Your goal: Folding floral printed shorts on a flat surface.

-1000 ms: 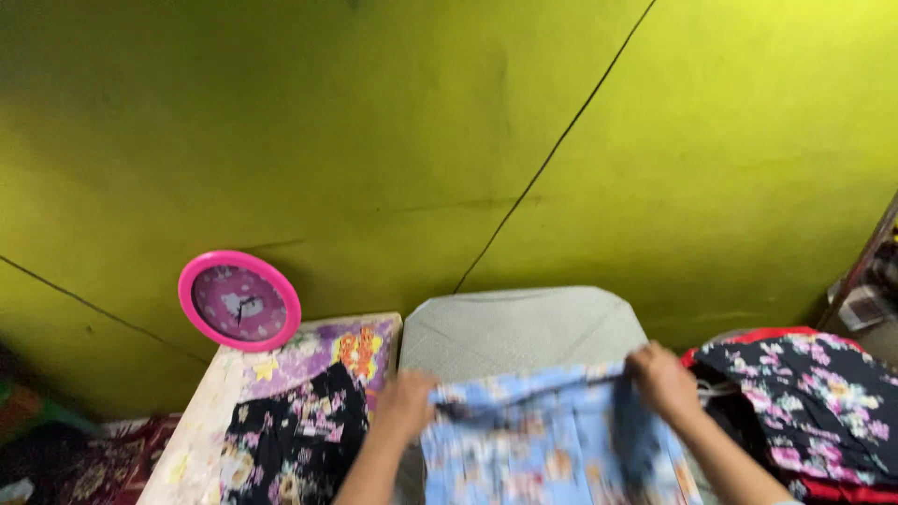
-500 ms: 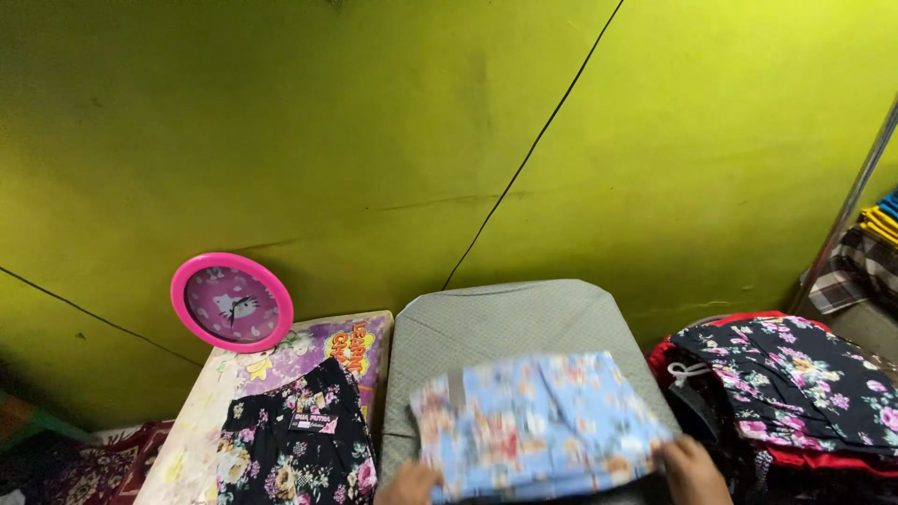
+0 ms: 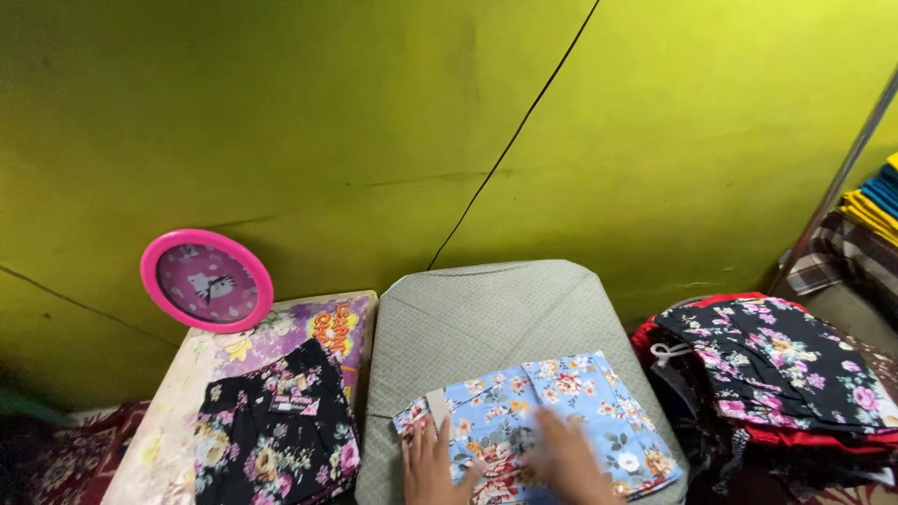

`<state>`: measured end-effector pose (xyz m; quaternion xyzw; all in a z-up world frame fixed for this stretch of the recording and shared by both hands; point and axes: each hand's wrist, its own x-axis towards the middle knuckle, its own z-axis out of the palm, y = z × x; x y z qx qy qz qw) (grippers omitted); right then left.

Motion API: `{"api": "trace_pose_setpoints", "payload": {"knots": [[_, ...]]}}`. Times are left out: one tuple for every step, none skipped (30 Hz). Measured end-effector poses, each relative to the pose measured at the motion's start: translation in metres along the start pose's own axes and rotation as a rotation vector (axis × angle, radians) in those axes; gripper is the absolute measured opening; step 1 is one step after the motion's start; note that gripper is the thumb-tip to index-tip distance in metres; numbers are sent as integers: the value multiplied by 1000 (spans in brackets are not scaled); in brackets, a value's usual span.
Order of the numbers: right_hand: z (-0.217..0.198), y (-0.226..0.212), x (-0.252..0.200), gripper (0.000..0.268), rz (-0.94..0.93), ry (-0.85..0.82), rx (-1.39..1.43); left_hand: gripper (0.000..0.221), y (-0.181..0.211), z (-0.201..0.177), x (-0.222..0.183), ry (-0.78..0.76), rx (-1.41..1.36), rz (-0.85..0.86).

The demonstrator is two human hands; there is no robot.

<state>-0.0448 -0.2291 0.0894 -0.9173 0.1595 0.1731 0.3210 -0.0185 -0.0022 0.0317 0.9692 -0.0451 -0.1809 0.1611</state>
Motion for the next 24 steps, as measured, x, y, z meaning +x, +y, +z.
{"api": "trace_pose_setpoints", "payload": {"knots": [[45, 21, 29, 82, 7, 5, 0, 110, -17, 46, 25, -3, -1, 7], [82, 48, 56, 90, -463, 528, -431, 127, -34, 91, 48, 535, 257, 91], [119, 81, 77, 112, -926, 1048, -854, 145, -54, 137, 59, 1064, 510, 158], [109, 86, 77, 112, -922, 1033, -854, 145, -34, 102, 40, 1048, 509, 158], [102, 89, 75, 107, -959, 953, -837, 129, -17, 66, 20, 542, 377, 74], [96, 92, 74, 102, -995, 873, -819, 116, 1, 30, 1, 42, 230, -20], [84, 94, 65, 102, -1000, 863, -817, 116, -11, 50, 7, 36, 226, -28], [73, 97, 56, 102, -898, 882, -883, 134, -22, 69, 13, 561, 460, 58], [55, 97, 54, 102, -789, 915, -951, 154, -30, 83, 27, 1113, 675, 135], [38, 96, 51, 102, -789, 924, -953, 154, -31, 83, 33, 1121, 674, 136], [22, 99, 44, 97, -535, 532, -756, 152, -32, 87, 33, 1123, 676, 135], [7, 101, 38, 91, -274, 159, -542, 150, -34, 91, 33, 1126, 678, 135], [10, 124, 52, 91, -275, 150, -546, 150, -17, 62, 14, 1118, 677, 128], [14, 148, 65, 91, -219, 254, -481, 130, -1, 32, -6, 510, 457, 57], [11, 169, 85, 92, -169, 369, -414, 113, 18, -1, -18, -73, 206, -29], [7, 149, 79, 92, -174, 372, -419, 113, 16, 3, -17, -68, 201, -30], [4, 129, 72, 94, -37, 280, -504, 113, 14, 7, -14, -61, 199, -31], [1, 111, 66, 98, 100, 184, -587, 114, 13, 11, -12, -54, 197, -31], [4, 84, 51, 98, 103, 182, -583, 114, 2, 34, -1, -57, 201, -29], [6, 57, 37, 84, -53, 172, -376, 131, -10, 58, 10, 509, 456, 55], [8, 26, 25, 78, -214, 166, -166, 151, -23, 78, 22, 1094, 688, 119], [26, 35, 42, 78, -218, 167, -161, 151, -24, 82, 25, 1096, 693, 120], [46, 43, 59, 84, -642, 488, -455, 154, -27, 85, 27, 1112, 684, 127], [66, 51, 76, 103, -1065, 812, -747, 157, -29, 88, 29, 1129, 675, 135]]}}
